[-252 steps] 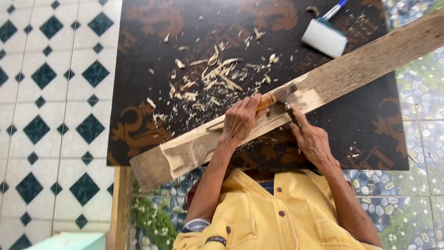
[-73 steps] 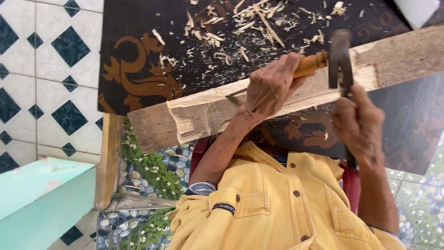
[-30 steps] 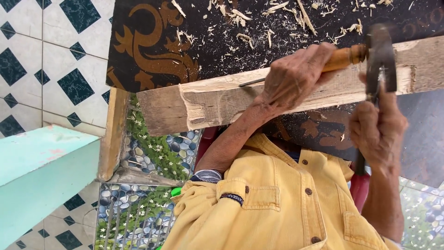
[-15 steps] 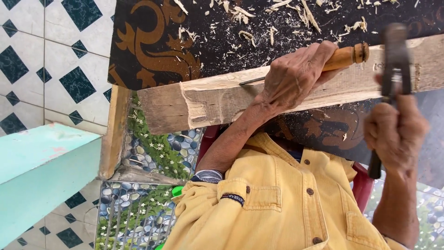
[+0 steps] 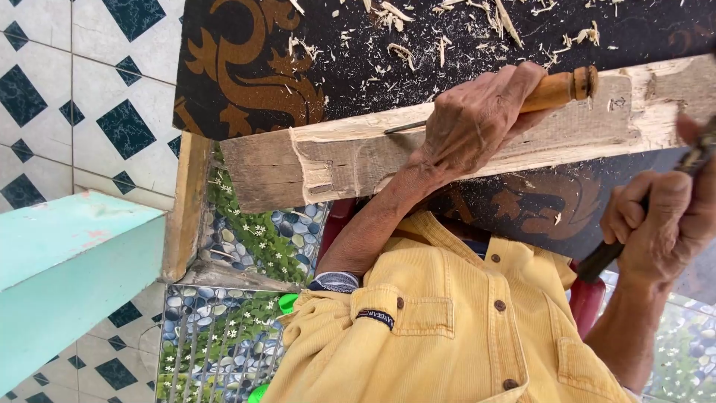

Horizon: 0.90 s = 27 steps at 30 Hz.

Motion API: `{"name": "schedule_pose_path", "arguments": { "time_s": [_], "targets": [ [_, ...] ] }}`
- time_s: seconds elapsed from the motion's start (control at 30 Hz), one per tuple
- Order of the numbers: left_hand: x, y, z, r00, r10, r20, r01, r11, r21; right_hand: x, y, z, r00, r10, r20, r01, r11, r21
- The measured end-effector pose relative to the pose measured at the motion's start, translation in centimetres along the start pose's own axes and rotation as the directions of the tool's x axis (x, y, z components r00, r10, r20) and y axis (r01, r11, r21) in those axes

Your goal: A person uses a hammer and a chisel to carve a long notch into a wooden plank on a table.

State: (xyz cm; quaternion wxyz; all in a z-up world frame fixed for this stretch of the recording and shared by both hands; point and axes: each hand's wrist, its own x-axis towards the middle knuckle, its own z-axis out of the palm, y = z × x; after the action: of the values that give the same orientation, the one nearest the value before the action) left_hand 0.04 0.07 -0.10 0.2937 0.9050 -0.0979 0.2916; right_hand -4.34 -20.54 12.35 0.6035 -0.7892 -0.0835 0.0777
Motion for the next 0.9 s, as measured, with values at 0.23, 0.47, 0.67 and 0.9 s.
{"name": "schedule_pose_path", "arguments": {
  "time_s": [0.23, 0.47, 0.67, 0.9],
  "targets": [
    [0.8, 0.4, -1.1, 1.0, -0.004, 0.016, 0.002, 0.996, 0.089, 0.3, 6.6, -2.0, 0.955, -0.151, 0.257, 0.214, 0.948, -0.237],
    [0.3, 0.1, -1.2, 0.999, 0.011, 0.036, -0.014, 0.997, 0.078, 0.4, 4.4, -0.6, 0.981, -0.189, 0.052, 0.192, 0.98, -0.056],
    [-0.6, -0.6, 0.6, 0.999, 0.034, 0.025, -0.036, 0.997, 0.072, 0.1, 3.8, 0.9, 0.99, 0.069, 0.123, -0.048, 0.985, -0.167],
    [-1.7, 3.4, -0.4, 0.953, 0.301, 0.045, -0.3, 0.954, -0.015, 0.0, 3.7, -0.4, 0.987, 0.157, -0.043, -0.162, 0.914, -0.372]
  ]
}}
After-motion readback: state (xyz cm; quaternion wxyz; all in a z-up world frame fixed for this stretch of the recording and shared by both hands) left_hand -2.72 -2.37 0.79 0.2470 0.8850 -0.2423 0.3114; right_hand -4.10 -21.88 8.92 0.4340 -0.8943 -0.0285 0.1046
